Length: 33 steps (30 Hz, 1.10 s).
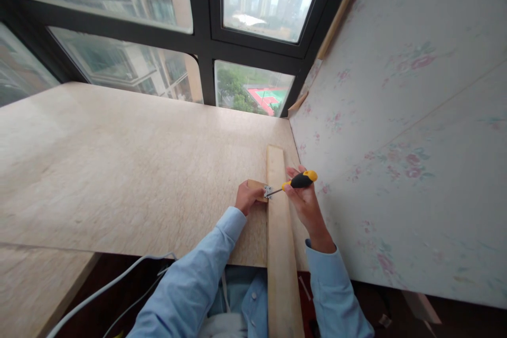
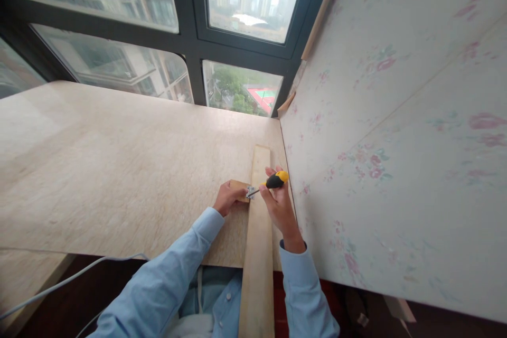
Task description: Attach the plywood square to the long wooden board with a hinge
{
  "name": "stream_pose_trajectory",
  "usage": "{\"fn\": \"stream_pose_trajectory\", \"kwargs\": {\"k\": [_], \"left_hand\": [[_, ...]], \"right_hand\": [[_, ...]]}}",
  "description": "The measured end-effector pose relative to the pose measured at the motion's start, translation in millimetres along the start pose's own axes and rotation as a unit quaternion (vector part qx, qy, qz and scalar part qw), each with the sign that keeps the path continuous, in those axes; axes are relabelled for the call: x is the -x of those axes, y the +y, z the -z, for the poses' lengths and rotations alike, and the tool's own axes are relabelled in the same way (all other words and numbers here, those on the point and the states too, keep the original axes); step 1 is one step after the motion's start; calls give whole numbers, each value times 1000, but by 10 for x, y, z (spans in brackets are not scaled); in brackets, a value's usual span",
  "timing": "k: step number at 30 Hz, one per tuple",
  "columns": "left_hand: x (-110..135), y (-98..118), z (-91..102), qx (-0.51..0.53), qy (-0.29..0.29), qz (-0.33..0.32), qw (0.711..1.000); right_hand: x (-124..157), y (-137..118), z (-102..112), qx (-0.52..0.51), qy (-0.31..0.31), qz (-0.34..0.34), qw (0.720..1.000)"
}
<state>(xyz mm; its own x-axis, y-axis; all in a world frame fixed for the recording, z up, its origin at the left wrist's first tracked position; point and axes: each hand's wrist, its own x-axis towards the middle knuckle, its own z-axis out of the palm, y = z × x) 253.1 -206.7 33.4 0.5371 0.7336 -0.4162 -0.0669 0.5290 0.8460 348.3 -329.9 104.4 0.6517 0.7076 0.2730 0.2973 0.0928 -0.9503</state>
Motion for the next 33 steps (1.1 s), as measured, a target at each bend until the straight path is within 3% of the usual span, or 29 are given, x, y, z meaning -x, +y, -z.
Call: {"fn": "stream_pose_trajectory", "kwargs": {"k": [4,8,10,14,16,19,21,25,27,33], "left_hand": [[2,1,4,7,-6,7,1000],[8,8,4,-4,-4,12,1000],[9,9,5,-10,-2,12,1000],[1,-1,9,-2,-2,10,1000],[-5,-6,8,1,-2,9,1000],[-5,-4,3,4,1,11,1000],[1,5,-1,7,2,12,1000],[18,20,0,10,1,15,1000],[18,15,4,11,-1,13,1000],[-5,-30,17,14,-8,3,1000]], "right_hand": [[7,-82,61,-21,-66,-38,997],[-47,-87,40,168,71,-40,982],[-68,-43,-1,201,115,-19,973],[-58,45,-50,44,24,18,999],[-45,51,-40,-36,-26,14,999],[-47,14,-4,-76,-52,-3,996],[-60,-11,10,-39,-31,-10,999],[-75,-7,-17,146,97,-6,985],[-66,15,-43,157,115,0,981],[-10,-2,-7,-46,-20,-10,999]]}}
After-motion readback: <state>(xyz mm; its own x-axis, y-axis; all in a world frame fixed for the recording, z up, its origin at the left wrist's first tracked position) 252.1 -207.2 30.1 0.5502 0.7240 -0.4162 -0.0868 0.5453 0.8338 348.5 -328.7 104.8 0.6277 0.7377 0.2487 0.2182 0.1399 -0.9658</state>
